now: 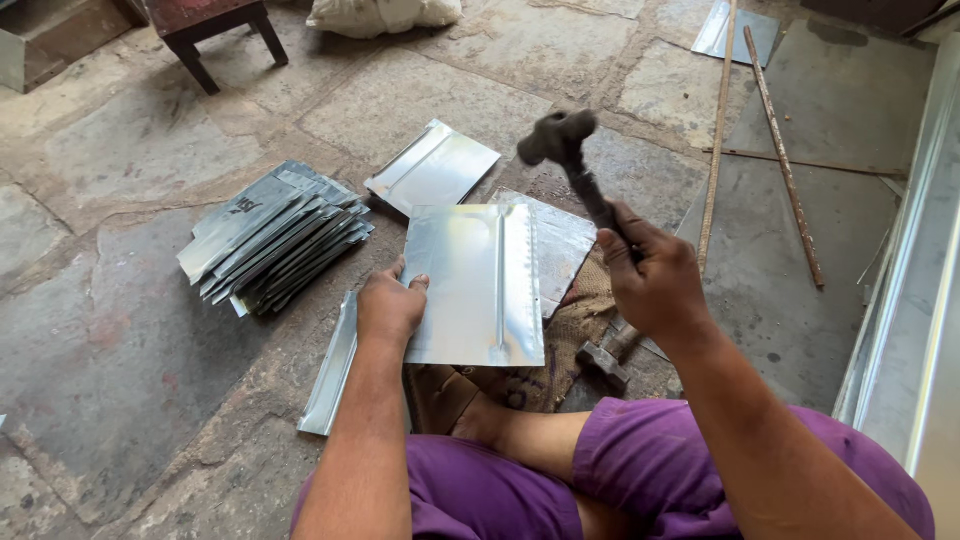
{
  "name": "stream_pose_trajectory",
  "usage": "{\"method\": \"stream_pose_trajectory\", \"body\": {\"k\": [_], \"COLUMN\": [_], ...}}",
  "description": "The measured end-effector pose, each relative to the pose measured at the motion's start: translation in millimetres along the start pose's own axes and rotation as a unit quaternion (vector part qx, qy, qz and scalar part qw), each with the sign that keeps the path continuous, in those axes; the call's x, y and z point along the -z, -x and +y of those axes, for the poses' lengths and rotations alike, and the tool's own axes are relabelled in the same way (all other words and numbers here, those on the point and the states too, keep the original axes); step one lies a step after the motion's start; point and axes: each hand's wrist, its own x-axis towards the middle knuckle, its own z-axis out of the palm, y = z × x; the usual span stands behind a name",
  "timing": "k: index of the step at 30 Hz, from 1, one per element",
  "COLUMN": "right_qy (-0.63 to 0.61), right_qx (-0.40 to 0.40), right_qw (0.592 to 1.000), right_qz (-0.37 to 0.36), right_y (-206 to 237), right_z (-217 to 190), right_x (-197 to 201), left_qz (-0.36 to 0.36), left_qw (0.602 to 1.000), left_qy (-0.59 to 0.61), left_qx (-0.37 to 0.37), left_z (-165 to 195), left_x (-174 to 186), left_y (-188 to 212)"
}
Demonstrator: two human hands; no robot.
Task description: The person hammers a metal sheet on a wooden block, repeating this for a series of metal sheets and stacking them together.
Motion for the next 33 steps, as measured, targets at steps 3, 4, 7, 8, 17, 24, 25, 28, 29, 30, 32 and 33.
{"method": "stream_pose_trajectory", "body": {"k": [3, 4, 7, 8, 17, 24, 25, 28, 29, 30, 32, 33], "right_qy": [-0.002, 0.034, 0.112, 0.134, -0.059, 0.109, 0.093, 0.004, -0.035, -0.050, -0.076, -0.041], "right_qx": [-0.033, -0.085, -0.159, -0.170, 0.084, -0.123, -0.141, -0.026, 0.040, 0.054, 0.080, 0.061], "right_qw": [0.999, 0.993, 0.975, 0.970, 0.994, 0.982, 0.982, 1.000, 0.998, 0.997, 0.993, 0.997], "right_qz": [-0.034, -0.073, -0.111, -0.111, 0.046, -0.089, -0.079, -0.013, 0.016, 0.024, 0.050, 0.036], "right_y": [-2, -3, -4, -3, -1, -4, -4, 0, 1, 2, 2, 1], "right_z": [2, 2, 3, 3, 8, -1, -2, -4, -3, -1, 3, 5], "right_x": [-9, -14, -17, -14, 6, -7, 0, 16, 20, 21, 16, 12], "left_qz": [-0.001, 0.003, 0.003, 0.004, 0.002, 0.002, 0.006, -0.015, -0.012, -0.011, -0.008, -0.006], "left_qw": [1.000, 1.000, 1.000, 1.000, 1.000, 1.000, 1.000, 0.998, 0.997, 0.997, 0.996, 0.997], "left_qy": [0.001, 0.000, 0.004, 0.000, 0.029, 0.015, 0.010, 0.054, 0.064, 0.074, 0.080, 0.075], "left_qx": [0.005, 0.000, -0.006, -0.013, 0.004, -0.017, -0.019, 0.030, 0.033, 0.034, 0.025, 0.020], "left_z": [3, 4, 3, 3, -3, 3, 1, -2, -3, -3, 0, 0], "left_x": [-1, -1, 0, -1, -6, -5, -4, -5, -6, -8, -13, -14], "left_y": [1, 2, 4, 3, -4, 1, 0, -3, -3, -5, -8, -8]}}
